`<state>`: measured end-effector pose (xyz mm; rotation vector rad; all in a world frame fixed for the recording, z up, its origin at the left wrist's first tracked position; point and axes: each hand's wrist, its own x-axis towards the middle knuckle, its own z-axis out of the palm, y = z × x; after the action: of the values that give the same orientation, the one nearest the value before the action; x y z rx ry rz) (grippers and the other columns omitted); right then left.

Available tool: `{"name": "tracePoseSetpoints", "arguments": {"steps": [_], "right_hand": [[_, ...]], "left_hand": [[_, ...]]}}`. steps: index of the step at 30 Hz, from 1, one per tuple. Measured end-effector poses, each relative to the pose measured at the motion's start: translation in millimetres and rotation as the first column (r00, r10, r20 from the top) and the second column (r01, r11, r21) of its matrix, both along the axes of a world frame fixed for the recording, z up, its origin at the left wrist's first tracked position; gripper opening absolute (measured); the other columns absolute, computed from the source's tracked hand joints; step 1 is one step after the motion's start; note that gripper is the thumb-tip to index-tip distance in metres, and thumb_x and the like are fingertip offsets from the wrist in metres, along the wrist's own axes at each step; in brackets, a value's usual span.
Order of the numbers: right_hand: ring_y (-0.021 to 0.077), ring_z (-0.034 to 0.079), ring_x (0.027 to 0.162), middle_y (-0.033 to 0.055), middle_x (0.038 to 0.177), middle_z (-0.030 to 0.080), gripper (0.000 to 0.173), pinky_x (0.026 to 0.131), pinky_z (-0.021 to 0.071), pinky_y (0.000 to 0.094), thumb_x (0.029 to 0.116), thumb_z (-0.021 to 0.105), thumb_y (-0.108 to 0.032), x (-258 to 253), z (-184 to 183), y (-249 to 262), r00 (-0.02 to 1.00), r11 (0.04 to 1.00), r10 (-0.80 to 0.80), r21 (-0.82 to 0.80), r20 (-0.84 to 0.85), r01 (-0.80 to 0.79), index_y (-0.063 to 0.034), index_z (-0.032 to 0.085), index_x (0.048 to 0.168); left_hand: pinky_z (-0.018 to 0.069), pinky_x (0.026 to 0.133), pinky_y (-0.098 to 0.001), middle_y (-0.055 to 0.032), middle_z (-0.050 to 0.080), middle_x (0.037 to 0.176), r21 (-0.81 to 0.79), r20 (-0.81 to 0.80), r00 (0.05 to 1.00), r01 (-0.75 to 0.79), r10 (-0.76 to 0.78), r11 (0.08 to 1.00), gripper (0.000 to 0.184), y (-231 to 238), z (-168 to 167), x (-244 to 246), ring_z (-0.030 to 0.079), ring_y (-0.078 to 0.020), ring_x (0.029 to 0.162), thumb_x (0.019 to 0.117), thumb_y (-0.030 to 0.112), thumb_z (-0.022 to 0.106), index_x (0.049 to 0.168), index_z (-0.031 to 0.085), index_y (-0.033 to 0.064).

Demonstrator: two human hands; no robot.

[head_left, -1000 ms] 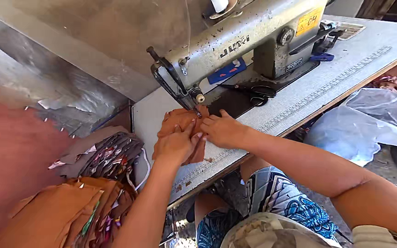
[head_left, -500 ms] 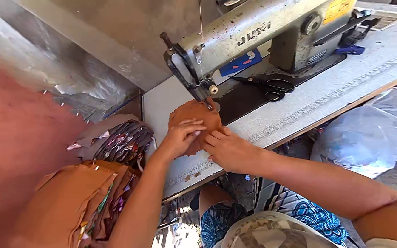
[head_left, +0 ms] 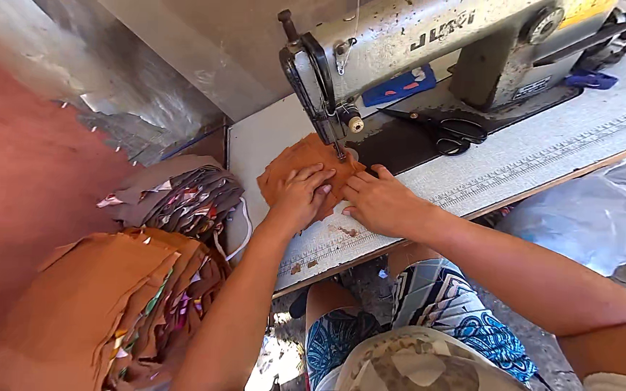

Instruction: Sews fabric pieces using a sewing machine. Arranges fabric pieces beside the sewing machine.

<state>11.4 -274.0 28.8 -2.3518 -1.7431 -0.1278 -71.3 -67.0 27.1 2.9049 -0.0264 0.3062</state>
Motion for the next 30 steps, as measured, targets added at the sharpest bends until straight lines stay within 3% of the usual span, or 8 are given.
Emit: {"name": "tracePoseSetpoints", "arguments": {"steps": [5,11,15,18,20,23,26,30], "right_hand": [[0.0346,0.057,0.131,0.0144,0.129,0.065,0.038,0.109,0.0373,0.0659,0.1050,0.057,-0.034,15.8,2.9,3.7,0.999,0.999,-0.051,-0.017,-0.007,0.051,-0.0041,0.066,0.126],[0.0369,0.046,0.142,0.0152,0.145,0.057,0.040,0.111,0.0335,0.0665,0.1086,0.049,-0.031,37.1,19.5,12.8,0.991,0.980,-0.133,-0.154,-0.029,0.127,-0.0045,0.061,0.136],[0.0397,0.048,0.137,0.0177,0.138,0.059,0.039,0.109,0.0370,0.0650,0.1078,0.051,-0.031,42.4,16.9,14.3,0.982,0.979,-0.189,-0.084,-0.017,0.187,-0.0024,0.064,0.131],[0.0414,0.057,0.124,0.0204,0.123,0.065,0.033,0.099,0.0456,0.0620,0.1037,0.058,-0.028,33.4,1.8,8.1,0.996,0.981,-0.091,0.170,0.005,0.089,0.0000,0.069,0.116],[0.0365,0.058,0.128,0.0160,0.126,0.067,0.035,0.103,0.0465,0.0581,0.1023,0.058,-0.033,24.7,-6.8,7.5,1.000,0.978,0.008,0.207,-0.003,-0.007,-0.0033,0.070,0.115],[0.0354,0.055,0.133,0.0160,0.130,0.066,0.046,0.111,0.0394,0.0588,0.1040,0.054,-0.043,21.7,-6.8,7.6,1.000,0.993,0.020,0.118,-0.003,-0.020,-0.0027,0.068,0.120],[0.0357,0.056,0.132,0.0161,0.129,0.066,0.046,0.111,0.0380,0.0598,0.1044,0.054,-0.043,23.0,-3.1,8.3,0.999,0.996,-0.013,0.093,0.050,0.008,-0.0021,0.068,0.120],[0.0366,0.054,0.134,0.0182,0.129,0.065,0.047,0.110,0.0372,0.0603,0.1065,0.049,-0.042,33.3,-0.4,12.0,0.998,0.998,-0.043,0.040,0.046,0.041,-0.0003,0.065,0.122]], "left_hand": [[0.0410,0.098,-0.0630,-0.0077,0.064,0.137,0.136,0.010,0.992,-0.128,0.128,0.982,0.038,-15.1,7.2,7.6,0.058,-0.0346,0.124,0.1065,0.039,0.052,0.138,0.066,0.0228],[0.0421,0.097,-0.0652,-0.0169,0.068,0.120,0.223,0.002,0.970,-0.236,0.242,0.946,0.042,-29.7,19.0,23.0,0.061,-0.0400,0.116,0.1051,0.045,0.054,0.129,0.069,0.0136],[0.0411,0.102,-0.0669,-0.0170,0.067,0.127,0.165,-0.026,0.968,-0.243,0.250,0.956,0.046,-19.9,26.7,26.8,0.060,-0.0394,0.122,0.1076,0.048,0.046,0.131,0.070,0.0162],[0.0394,0.110,-0.0606,-0.0094,0.065,0.136,0.064,0.088,0.995,0.030,-0.036,0.998,0.035,3.3,17.6,18.3,0.056,-0.0323,0.132,0.1075,0.029,0.048,0.126,0.072,0.0128],[0.0357,0.116,-0.0585,-0.0066,0.062,0.144,0.014,0.112,0.977,0.181,-0.181,0.983,0.037,8.9,-0.5,11.4,0.052,-0.0291,0.139,0.1067,0.027,0.046,0.127,0.072,0.0100],[0.0278,0.119,-0.0625,-0.0027,0.059,0.149,-0.021,0.118,0.980,0.162,-0.159,0.987,0.042,5.1,-17.1,6.6,0.047,-0.0274,0.144,0.1085,0.029,0.041,0.137,0.067,0.0117],[0.0272,0.118,-0.0636,-0.0011,0.056,0.152,0.013,0.088,0.991,0.095,-0.096,0.995,0.046,-0.7,-16.3,9.3,0.045,-0.0269,0.146,0.1095,0.032,0.037,0.145,0.060,0.0140],[0.0296,0.115,-0.0659,-0.0065,0.055,0.151,0.034,0.074,0.997,-0.018,0.016,0.999,0.043,-16.5,-11.3,17.2,0.047,-0.0324,0.143,0.1104,0.030,0.041,0.143,0.061,0.0100]]}}
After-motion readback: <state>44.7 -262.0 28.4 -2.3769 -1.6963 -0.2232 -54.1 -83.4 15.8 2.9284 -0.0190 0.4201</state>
